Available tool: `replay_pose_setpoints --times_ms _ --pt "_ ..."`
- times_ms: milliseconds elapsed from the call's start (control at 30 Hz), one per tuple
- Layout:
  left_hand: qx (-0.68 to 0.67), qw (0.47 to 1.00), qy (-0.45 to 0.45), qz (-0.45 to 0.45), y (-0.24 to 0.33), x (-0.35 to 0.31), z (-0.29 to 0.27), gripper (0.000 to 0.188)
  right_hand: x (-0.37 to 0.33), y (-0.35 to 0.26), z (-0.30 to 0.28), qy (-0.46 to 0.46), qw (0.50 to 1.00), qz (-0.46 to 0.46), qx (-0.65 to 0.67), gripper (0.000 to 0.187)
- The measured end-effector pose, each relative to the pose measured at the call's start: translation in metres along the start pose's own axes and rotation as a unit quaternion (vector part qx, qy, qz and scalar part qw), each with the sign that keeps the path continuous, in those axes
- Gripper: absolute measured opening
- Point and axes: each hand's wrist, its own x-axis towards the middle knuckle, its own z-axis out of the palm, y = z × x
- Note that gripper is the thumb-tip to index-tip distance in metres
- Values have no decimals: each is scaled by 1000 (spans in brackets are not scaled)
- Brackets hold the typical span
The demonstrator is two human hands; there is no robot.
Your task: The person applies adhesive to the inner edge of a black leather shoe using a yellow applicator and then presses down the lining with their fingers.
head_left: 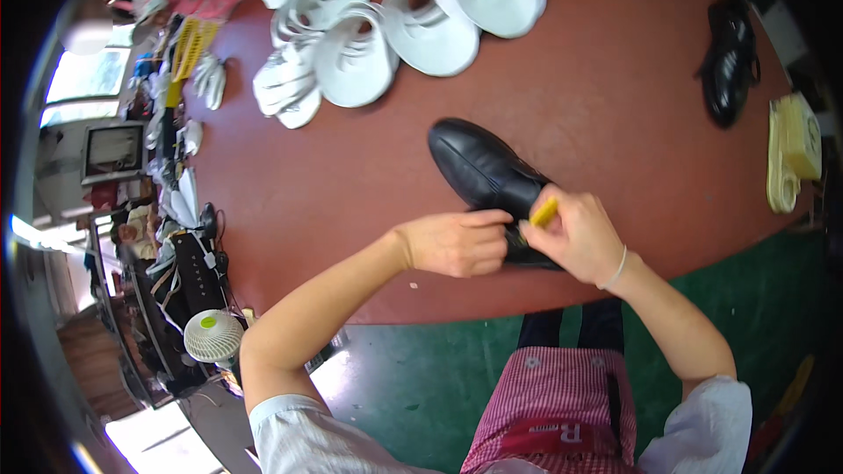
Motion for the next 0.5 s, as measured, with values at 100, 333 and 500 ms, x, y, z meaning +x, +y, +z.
replay_pose_setpoints --times_ms 100,333,500 --pt "-32 998 35 -27 -1 4 7 7 -3 12 -3 -17 980 -78 -181 30" --pt "-33 998 56 -6 -8 16 32 8 -16 14 -4 -17 986 -20 -164 30" --pt "1 1000 26 0 -19 20 33 11 -12 14 1 2 968 -48 -245 32"
